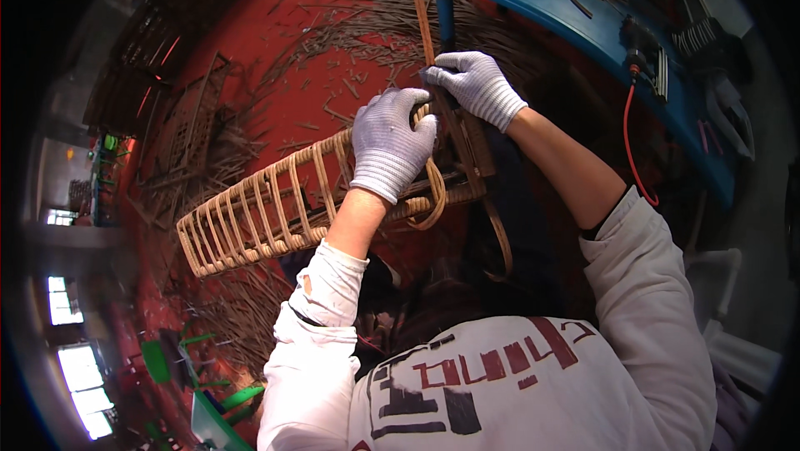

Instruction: Weaving and securing rattan or bamboo strips onto a furniture frame using manual weaving, a pneumatic nail gun, and cutters.

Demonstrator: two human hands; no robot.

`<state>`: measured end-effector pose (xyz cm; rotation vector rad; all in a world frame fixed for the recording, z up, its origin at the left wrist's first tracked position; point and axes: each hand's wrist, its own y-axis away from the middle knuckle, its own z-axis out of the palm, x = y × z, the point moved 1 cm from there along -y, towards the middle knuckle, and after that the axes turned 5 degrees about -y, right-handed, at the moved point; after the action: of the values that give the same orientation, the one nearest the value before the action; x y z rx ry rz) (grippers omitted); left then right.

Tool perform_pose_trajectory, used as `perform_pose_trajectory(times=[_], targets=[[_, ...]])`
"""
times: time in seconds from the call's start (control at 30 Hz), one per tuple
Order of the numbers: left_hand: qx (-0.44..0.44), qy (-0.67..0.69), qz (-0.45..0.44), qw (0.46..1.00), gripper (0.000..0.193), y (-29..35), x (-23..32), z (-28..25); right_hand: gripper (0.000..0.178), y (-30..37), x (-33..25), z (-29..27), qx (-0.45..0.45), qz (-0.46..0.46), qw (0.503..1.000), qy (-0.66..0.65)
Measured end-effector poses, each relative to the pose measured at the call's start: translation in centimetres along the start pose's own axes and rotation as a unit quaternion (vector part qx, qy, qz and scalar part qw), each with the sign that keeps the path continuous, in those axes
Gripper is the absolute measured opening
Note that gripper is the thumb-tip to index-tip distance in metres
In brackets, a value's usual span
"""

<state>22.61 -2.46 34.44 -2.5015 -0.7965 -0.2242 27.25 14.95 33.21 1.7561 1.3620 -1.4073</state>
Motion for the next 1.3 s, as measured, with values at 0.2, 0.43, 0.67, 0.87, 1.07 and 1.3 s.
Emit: perform_pose_trajectory(times=[0.2,0.43,0.67,0.87,1.07,1.3], targets=[[0.02,-0.007,0.007,1.0,0.028,-0.2,0.0,0.2,0.035,-1.3,0.3,0.4,0.027,-0.005,0.999,0.025],[0.03,0.002,0.006,1.0,0.025,-0.6,0.1,0.8,0.034,-2.3,0.2,0.1,0.029,-0.014,0.998,0.059],[0.093,0.004,0.028,0.995,0.026,0.0,1.2,0.8,0.031,-2.7,1.6,0.4,0.001,0.06,0.998,-0.019],[0.08,-0.034,0.062,0.994,0.037,0.2,1.4,0.3,0.028,-2.5,1.2,0.5,-0.068,0.141,0.986,-0.051],[0.006,-0.06,0.042,0.997,0.03,-0.7,2.1,0.2,0.031,-2.6,1.7,0.2,-0.083,0.146,0.985,-0.029],[0.005,-0.008,0.043,0.999,0.03,-1.3,1.9,0.5,0.036,-0.8,1.8,-2.0,0.061,0.097,0.993,-0.027]])
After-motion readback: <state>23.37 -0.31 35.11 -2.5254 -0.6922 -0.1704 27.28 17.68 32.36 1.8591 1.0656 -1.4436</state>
